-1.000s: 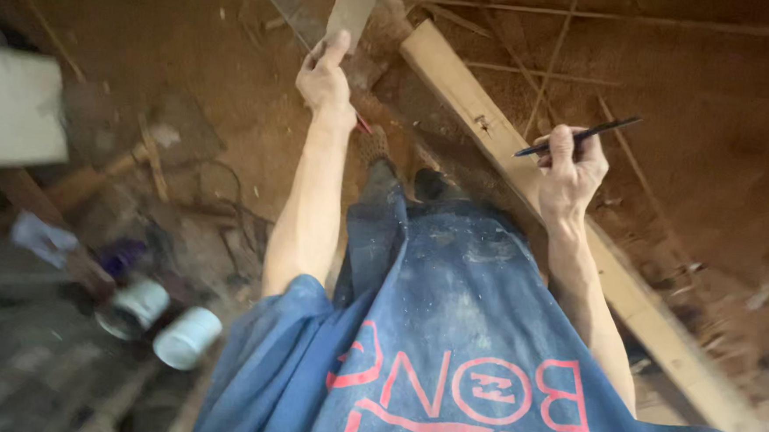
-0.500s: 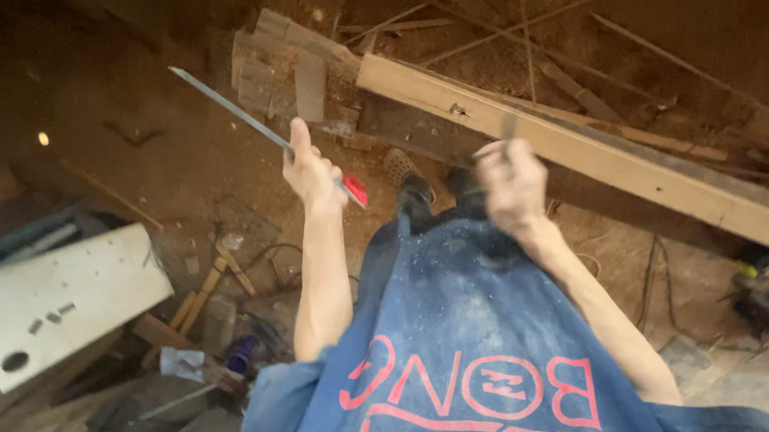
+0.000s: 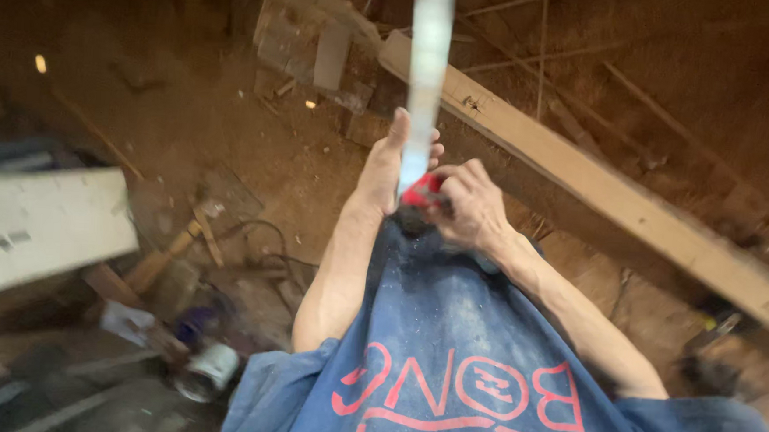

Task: The person measures and marks wooden planks using a metal ruler, a red L-square, a tape measure, and a pencil. They align the tools on the wood and draw straight lines to indicate cut or assembly points.

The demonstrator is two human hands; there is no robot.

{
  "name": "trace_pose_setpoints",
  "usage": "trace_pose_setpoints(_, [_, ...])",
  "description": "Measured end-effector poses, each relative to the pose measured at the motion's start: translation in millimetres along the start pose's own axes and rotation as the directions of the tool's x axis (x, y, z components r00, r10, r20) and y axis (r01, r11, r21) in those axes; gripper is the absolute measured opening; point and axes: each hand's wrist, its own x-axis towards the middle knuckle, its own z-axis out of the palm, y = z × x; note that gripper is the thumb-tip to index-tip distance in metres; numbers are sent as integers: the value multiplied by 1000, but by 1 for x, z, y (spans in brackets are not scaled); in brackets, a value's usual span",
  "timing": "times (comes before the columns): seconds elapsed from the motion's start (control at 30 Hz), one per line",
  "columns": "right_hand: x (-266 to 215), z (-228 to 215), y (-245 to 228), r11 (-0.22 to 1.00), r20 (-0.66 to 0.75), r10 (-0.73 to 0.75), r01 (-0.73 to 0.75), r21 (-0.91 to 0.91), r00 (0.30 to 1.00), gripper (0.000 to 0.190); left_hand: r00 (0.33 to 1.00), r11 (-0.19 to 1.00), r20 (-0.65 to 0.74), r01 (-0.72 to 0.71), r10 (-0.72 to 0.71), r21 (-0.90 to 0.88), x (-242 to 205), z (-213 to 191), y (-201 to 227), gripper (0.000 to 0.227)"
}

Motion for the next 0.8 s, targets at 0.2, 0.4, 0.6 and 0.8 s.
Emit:
trace_pose_setpoints(0.2, [-10, -15, 51, 978, -102, 133, -148, -150, 986, 35, 955, 965, -152, -243, 256, 97, 21, 21, -119, 28])
trace_pose_setpoints(0.4, [-31, -51, 86, 983, -99, 180, -177, 42, 979, 40, 754, 897, -491, -411, 436, 164, 82, 39, -158, 26])
trace_pose_setpoints(0.6, [-45, -73, 119, 732, -43, 572, -486, 477, 819, 29, 646, 887, -660, -457, 384, 68, 108, 72, -148, 26])
trace_pose_setpoints(0.8, [-45, -72, 137, 658, 26, 593, -503, 561, 805, 29, 531, 832, -735, -548, 421, 81, 121, 77, -152, 28])
